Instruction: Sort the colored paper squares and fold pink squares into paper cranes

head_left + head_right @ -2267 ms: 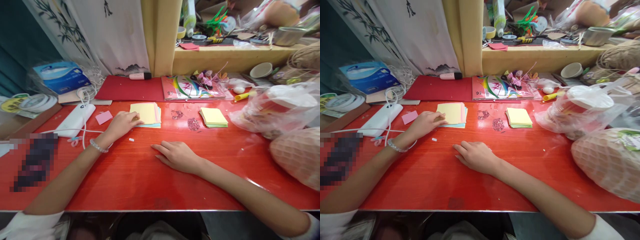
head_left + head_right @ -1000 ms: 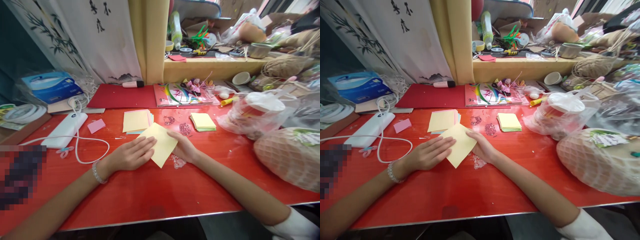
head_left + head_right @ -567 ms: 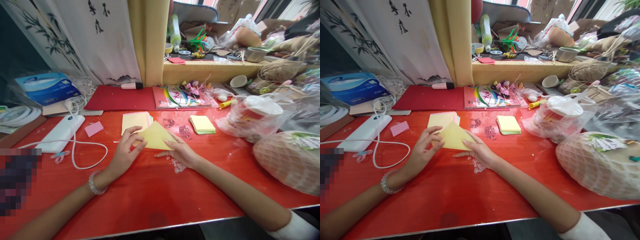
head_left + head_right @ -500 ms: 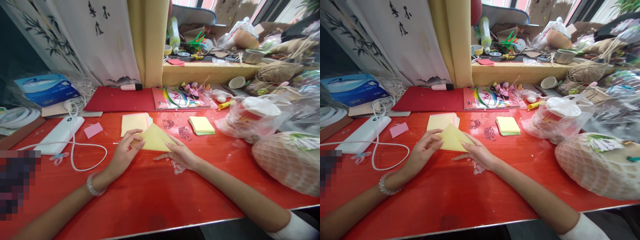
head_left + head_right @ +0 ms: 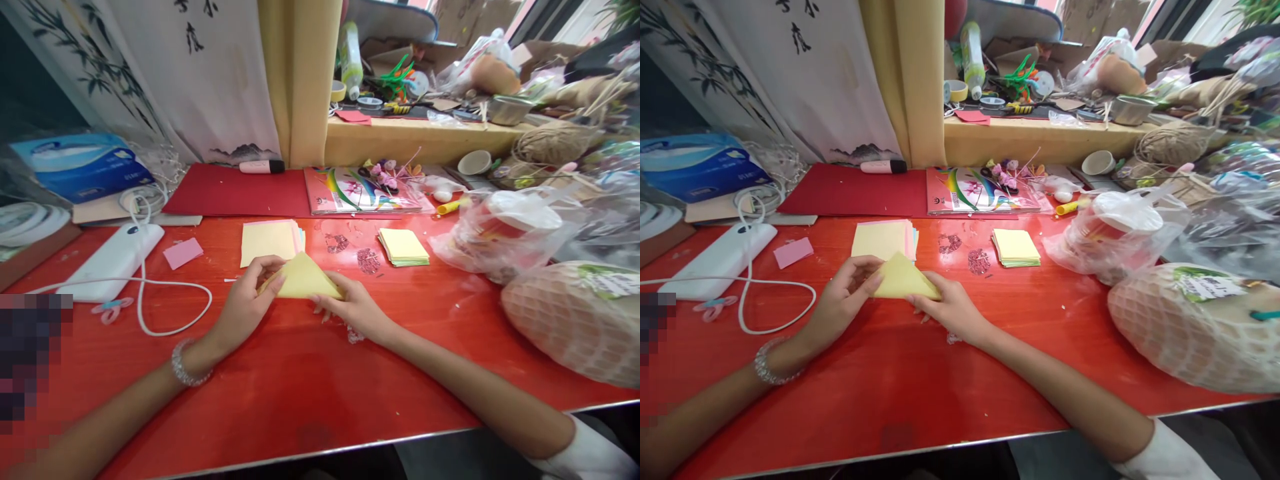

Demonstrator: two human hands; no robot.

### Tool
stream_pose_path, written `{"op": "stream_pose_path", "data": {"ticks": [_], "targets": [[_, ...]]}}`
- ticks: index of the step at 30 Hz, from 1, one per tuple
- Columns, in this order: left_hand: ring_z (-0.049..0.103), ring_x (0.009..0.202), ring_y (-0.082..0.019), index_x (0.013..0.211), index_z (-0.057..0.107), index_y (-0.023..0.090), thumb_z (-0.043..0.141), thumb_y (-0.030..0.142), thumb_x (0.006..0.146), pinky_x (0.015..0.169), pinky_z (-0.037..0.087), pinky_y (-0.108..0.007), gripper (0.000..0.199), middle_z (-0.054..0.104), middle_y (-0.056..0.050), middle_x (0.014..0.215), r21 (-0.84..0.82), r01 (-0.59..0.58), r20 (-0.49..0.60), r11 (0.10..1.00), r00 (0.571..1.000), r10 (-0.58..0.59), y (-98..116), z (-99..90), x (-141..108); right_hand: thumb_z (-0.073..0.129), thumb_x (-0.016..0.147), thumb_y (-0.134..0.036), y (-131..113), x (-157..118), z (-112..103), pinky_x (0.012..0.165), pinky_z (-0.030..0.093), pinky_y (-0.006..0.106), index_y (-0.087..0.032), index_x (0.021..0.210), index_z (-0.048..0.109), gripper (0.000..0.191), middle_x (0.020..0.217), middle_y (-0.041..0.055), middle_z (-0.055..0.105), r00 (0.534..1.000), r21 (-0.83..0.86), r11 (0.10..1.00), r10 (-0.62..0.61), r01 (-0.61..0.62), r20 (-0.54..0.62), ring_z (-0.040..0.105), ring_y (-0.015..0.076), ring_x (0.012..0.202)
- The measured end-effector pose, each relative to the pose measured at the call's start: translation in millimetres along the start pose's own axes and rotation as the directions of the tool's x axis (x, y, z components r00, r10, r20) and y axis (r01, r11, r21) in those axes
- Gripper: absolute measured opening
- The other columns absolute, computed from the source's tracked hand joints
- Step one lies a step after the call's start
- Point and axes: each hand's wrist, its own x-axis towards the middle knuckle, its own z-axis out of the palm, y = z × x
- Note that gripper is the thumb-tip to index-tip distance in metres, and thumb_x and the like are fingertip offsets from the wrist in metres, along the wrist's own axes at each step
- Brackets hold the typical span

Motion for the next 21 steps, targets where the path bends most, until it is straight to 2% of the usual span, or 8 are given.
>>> {"op": "stream_pose_path", "data": {"ticks": [6, 10, 12, 15, 17, 18, 20, 21], "targets": [[0.054, 0.112, -0.018, 0.114, 0.05, 0.023, 0.051, 0.032, 0.087, 0.095, 0.045, -0.032, 0.029, 0.056, -0.006, 0.12, 0.001, -0.002, 0.056, 1.0, 0.998, 0.002, 0, -0.7, 1, 0.062, 0.08, -0.04, 2, 2, -2, 0.054, 0.051, 0.022, -0.015, 0.094, 0.057, 0.028, 0.062, -0.0027, 0.06, 0.999, 0.065, 0.997, 0.046, -0.047, 0.008, 0.059, 0.0089, 0.054], [0.054, 0.114, -0.019, 0.117, 0.046, 0.024, 0.056, 0.035, 0.084, 0.093, 0.047, -0.032, 0.036, 0.054, -0.006, 0.124, 0.001, 0.021, 0.094, 1.0, 0.995, -0.021, -2, -0.8, 3, 0.062, 0.081, -0.039, 0, 4, -3, 0.052, 0.05, 0.021, -0.015, 0.097, 0.056, 0.029, 0.06, -0.0029, 0.061, 0.998, 0.151, 0.987, 0.06, -0.056, -0.023, 0.059, 0.0088, 0.051], [0.058, 0.105, -0.018, 0.113, 0.047, 0.024, 0.057, 0.036, 0.083, 0.085, 0.05, -0.03, 0.034, 0.056, -0.006, 0.118, 0.002, 0.035, 0.107, 0.999, 0.994, -0.035, -1, -2.0, 5, 0.062, 0.081, -0.04, 0, 5, -4, 0.052, 0.05, 0.021, -0.017, 0.105, 0.054, 0.034, 0.061, -0.0031, 0.062, 0.999, 0.194, 0.98, 0.047, -0.041, -0.026, 0.06, 0.0093, 0.051], [0.057, 0.101, -0.019, 0.091, 0.058, 0.02, 0.056, 0.04, 0.083, 0.078, 0.05, -0.029, 0.021, 0.055, -0.006, 0.114, 0.008, 0.024, 0.146, 1.0, 0.989, -0.025, 2, -5.5, 6, 0.051, 0.086, -0.049, 2, 6, -6, 0.052, 0.051, 0.024, -0.018, 0.11, 0.055, 0.04, 0.064, -0.0007, 0.063, 1.0, 0.276, 0.961, 0.03, -0.026, -0.009, 0.061, 0.0117, 0.054], [0.056, 0.102, -0.02, 0.078, 0.063, 0.019, 0.047, 0.045, 0.087, 0.079, 0.05, -0.03, 0.032, 0.056, -0.007, 0.115, -0.018, 0.016, 0.194, 1.0, 0.981, -0.012, 5, -8.2, 6, 0.042, 0.088, -0.054, 5, 7, -7, 0.055, 0.051, 0.025, -0.017, 0.106, 0.058, 0.044, 0.069, 0.0021, 0.065, 0.999, 0.318, 0.948, 0.033, -0.021, -0.032, 0.062, 0.0132, 0.059], [0.057, 0.101, -0.021, 0.076, 0.065, 0.019, 0.041, 0.047, 0.09, 0.079, 0.05, -0.031, 0.039, 0.057, -0.007, 0.115, -0.043, 0.037, 0.222, 0.998, 0.975, -0.026, 6, -9.3, 6, 0.044, 0.088, -0.053, 5, 7, -7, 0.058, 0.052, 0.025, -0.017, 0.105, 0.06, 0.042, 0.074, 0.0032, 0.067, 0.998, 0.327, 0.945, 0.038, -0.02, -0.048, 0.064, 0.0136, 0.064], [0.058, 0.098, -0.02, 0.081, 0.069, 0.022, 0.034, 0.047, 0.093, 0.079, 0.051, -0.032, 0.045, 0.06, -0.006, 0.112, -0.068, 0.091, 0.256, 0.994, 0.964, -0.071, 6, -10.4, 6, 0.056, 0.083, -0.044, 6, 7, -7, 0.067, 0.052, 0.026, -0.019, 0.104, 0.061, 0.033, 0.09, 0.0042, 0.069, 0.997, 0.328, 0.944, 0.049, -0.028, -0.058, 0.065, 0.0149, 0.077], [0.059, 0.099, -0.02, 0.085, 0.07, 0.023, 0.037, 0.046, 0.092, 0.081, 0.05, -0.032, 0.041, 0.061, -0.005, 0.112, -0.056, 0.101, 0.265, 0.993, 0.961, -0.082, 5, -10.3, 7, 0.062, 0.08, -0.039, 6, 7, -7, 0.071, 0.052, 0.026, -0.02, 0.106, 0.061, 0.032, 0.097, 0.0042, 0.068, 0.997, 0.328, 0.944, 0.051, -0.029, -0.059, 0.065, 0.0156, 0.083]]}}
